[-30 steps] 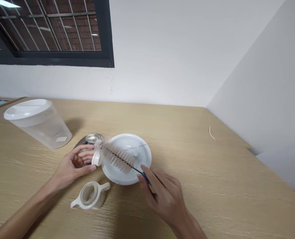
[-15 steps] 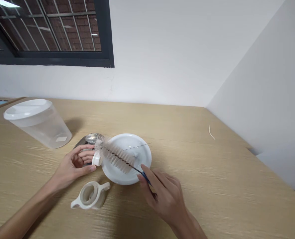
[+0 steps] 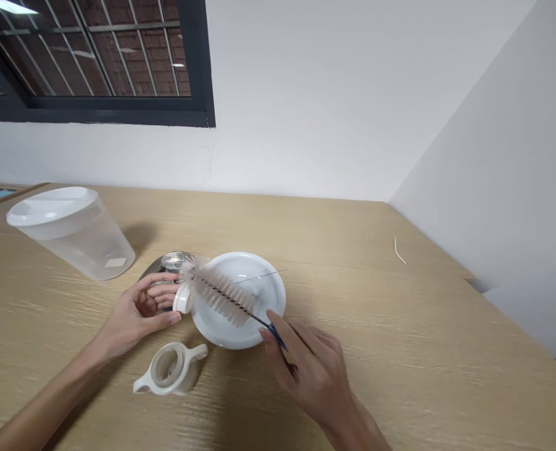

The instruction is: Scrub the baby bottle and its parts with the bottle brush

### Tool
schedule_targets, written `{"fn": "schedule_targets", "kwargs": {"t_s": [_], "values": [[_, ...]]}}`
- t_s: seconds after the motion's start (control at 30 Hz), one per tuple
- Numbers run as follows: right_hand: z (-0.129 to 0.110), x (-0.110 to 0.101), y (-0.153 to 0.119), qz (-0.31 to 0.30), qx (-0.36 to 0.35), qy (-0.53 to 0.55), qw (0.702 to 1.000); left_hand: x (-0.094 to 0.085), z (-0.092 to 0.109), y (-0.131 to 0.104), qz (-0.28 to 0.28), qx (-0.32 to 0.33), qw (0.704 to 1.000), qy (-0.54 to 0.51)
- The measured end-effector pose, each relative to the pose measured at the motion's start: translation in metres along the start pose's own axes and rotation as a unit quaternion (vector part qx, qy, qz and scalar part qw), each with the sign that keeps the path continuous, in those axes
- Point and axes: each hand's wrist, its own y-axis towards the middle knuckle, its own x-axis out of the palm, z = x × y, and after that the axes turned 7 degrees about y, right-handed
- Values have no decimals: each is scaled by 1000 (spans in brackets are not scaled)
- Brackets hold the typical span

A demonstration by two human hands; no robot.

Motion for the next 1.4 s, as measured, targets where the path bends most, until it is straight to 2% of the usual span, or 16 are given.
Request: {"fn": "schedule_targets", "kwargs": {"t_s": [1.4], "values": [[-1,0,1,1,-6,1,1000,-1,-2,-1,-5,6,1000,0]]}}
